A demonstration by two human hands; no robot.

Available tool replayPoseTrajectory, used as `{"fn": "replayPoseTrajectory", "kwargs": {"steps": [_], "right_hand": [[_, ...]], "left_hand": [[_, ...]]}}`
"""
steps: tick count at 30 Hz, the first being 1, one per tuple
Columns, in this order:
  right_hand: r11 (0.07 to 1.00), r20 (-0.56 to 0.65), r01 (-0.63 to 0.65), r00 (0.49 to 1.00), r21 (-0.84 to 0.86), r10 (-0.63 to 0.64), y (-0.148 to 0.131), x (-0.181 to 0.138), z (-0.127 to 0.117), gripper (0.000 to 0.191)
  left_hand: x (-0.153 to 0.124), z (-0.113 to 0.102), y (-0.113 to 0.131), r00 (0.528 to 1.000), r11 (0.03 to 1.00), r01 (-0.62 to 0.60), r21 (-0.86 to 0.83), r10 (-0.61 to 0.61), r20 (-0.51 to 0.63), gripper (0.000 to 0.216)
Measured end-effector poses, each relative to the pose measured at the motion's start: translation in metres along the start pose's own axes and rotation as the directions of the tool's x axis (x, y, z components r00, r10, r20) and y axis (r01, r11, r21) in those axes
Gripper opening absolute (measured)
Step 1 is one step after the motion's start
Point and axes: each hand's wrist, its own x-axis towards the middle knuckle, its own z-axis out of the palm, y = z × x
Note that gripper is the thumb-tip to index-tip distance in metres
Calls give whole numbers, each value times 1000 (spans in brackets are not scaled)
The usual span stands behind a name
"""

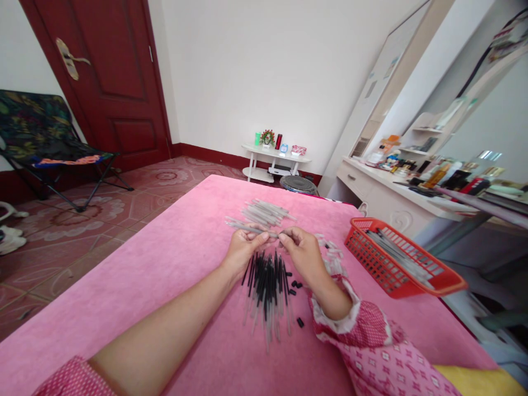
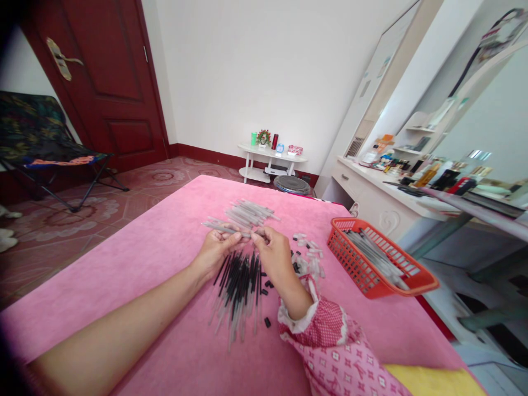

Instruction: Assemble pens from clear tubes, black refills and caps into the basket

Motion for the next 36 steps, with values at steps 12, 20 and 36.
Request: {"fn": "replayPoseTrajectory", "kwargs": {"steps": [12,20,36], "right_hand": [[998,72,32,997,-51,-28,1,1,-3,29],[998,146,45,988,-42,-38,3,3,-8,26],[998,181,52,982,-41,-44,-1,4,-11,28]], "left_hand": [[1,-1,-2,1000,1000,7,23,-7,-6,29],[1,-3,-2,999,999,8,37,-7,-34,29],[-1,1,2,999,999,24,28,-23,-37,29]]}}
